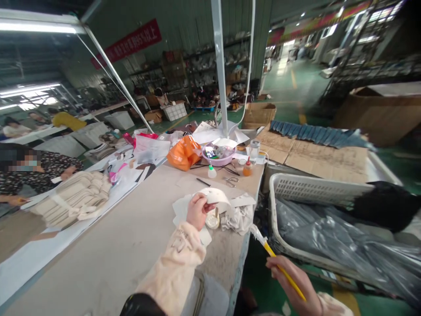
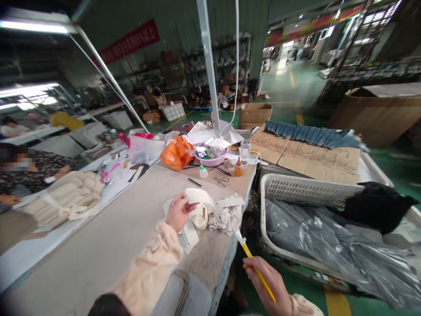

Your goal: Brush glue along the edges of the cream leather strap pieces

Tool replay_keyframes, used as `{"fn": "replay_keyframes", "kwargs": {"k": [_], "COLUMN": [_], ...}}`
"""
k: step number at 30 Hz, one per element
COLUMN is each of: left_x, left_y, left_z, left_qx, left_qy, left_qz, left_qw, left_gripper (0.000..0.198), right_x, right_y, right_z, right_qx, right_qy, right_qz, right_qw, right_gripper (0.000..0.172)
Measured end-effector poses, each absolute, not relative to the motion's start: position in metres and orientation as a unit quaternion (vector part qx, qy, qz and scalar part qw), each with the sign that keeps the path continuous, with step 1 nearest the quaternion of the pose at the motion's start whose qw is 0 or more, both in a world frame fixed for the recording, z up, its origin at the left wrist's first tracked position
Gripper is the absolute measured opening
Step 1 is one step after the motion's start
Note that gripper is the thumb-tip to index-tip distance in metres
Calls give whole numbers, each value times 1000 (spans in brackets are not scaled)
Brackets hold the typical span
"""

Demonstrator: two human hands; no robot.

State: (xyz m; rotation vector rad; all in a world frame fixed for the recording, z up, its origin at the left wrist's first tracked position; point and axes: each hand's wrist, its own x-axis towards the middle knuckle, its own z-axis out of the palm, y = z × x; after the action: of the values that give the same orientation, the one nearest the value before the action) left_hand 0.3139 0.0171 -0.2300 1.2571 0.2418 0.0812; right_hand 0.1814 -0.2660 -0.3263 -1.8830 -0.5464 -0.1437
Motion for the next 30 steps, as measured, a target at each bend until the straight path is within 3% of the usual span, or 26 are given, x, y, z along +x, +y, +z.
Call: {"fn": "replay_keyframes", "kwargs": {"k": [8,16,21,26,30], "left_x": [415,312,257,256,261], "left_y": [-17,62,78,70,60], "left_z": [-281,-343,-389,-407,-412], "left_qx": [861,965,976,972,961], "left_qy": [154,126,100,108,134], "left_qz": [20,-18,-116,-161,-193], "left_qw": [484,231,154,130,149], "left_gripper": [19,19,25,11,10], "right_x": [171,184,195,198,197], "right_y": [-297,-305,-287,-275,-281], "right_z": [-336,-345,-340,-334,-336], "right_qx": [-818,-813,-804,-808,-808], "right_qy": [-188,-218,-271,-302,-308], "right_qz": [-85,-75,-27,-23,-33], "right_qw": [537,534,529,506,502], "right_gripper": [26,28,27,26,25]}}
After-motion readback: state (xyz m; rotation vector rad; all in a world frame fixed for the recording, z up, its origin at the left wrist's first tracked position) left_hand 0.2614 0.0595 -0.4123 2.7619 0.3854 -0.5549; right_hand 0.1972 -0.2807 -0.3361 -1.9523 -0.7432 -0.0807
